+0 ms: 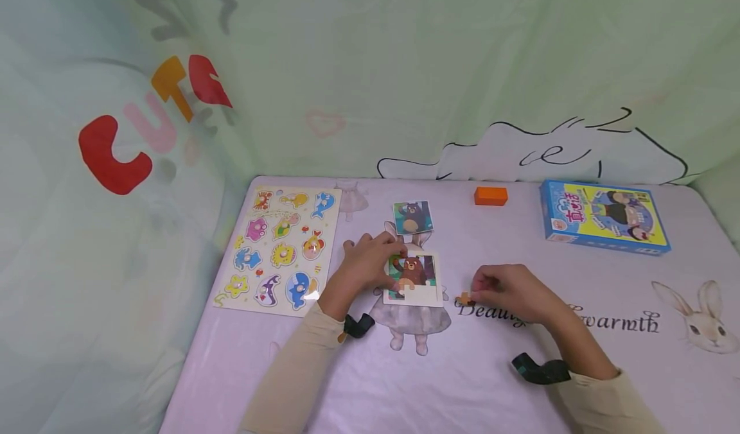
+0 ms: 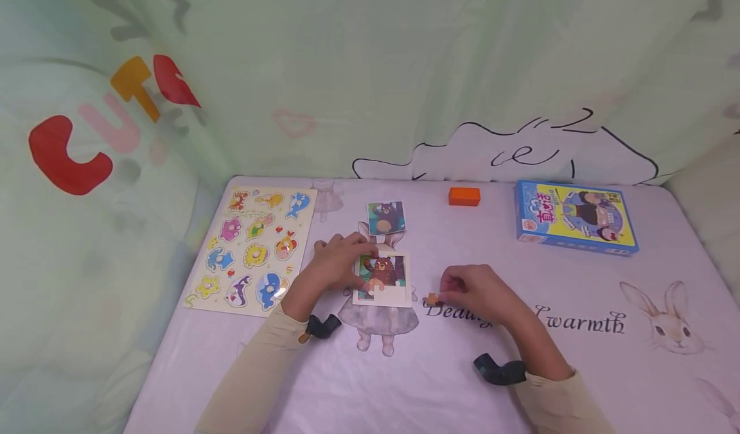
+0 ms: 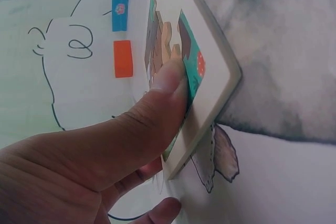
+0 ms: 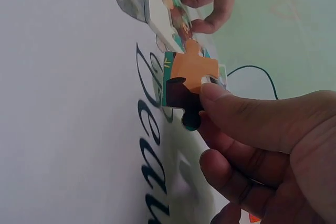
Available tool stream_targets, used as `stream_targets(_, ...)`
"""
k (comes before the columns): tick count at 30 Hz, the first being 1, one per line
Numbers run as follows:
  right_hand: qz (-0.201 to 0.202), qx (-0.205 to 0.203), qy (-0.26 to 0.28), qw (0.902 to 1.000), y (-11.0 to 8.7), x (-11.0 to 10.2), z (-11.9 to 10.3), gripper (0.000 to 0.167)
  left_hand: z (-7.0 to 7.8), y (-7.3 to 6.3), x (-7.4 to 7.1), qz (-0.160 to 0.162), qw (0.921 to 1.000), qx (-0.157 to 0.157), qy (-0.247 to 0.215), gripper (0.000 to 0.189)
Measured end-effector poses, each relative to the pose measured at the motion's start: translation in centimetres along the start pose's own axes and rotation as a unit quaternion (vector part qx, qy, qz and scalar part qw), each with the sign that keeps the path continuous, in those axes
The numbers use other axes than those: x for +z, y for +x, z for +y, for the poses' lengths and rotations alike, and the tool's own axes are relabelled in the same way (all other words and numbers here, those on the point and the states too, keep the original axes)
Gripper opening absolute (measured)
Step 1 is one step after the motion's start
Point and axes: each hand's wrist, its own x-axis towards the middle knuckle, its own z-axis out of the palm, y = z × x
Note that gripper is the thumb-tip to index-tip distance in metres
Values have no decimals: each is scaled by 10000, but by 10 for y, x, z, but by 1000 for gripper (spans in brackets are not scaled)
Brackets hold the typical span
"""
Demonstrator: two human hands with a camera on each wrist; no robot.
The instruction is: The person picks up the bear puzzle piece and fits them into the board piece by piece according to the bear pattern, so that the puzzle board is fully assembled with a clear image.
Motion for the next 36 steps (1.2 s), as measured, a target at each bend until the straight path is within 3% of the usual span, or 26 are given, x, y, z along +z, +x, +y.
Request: stream_targets(36,201,-480,1012,9935,35,35,-44,8,-2,0,1,56,9998,122,171,72)
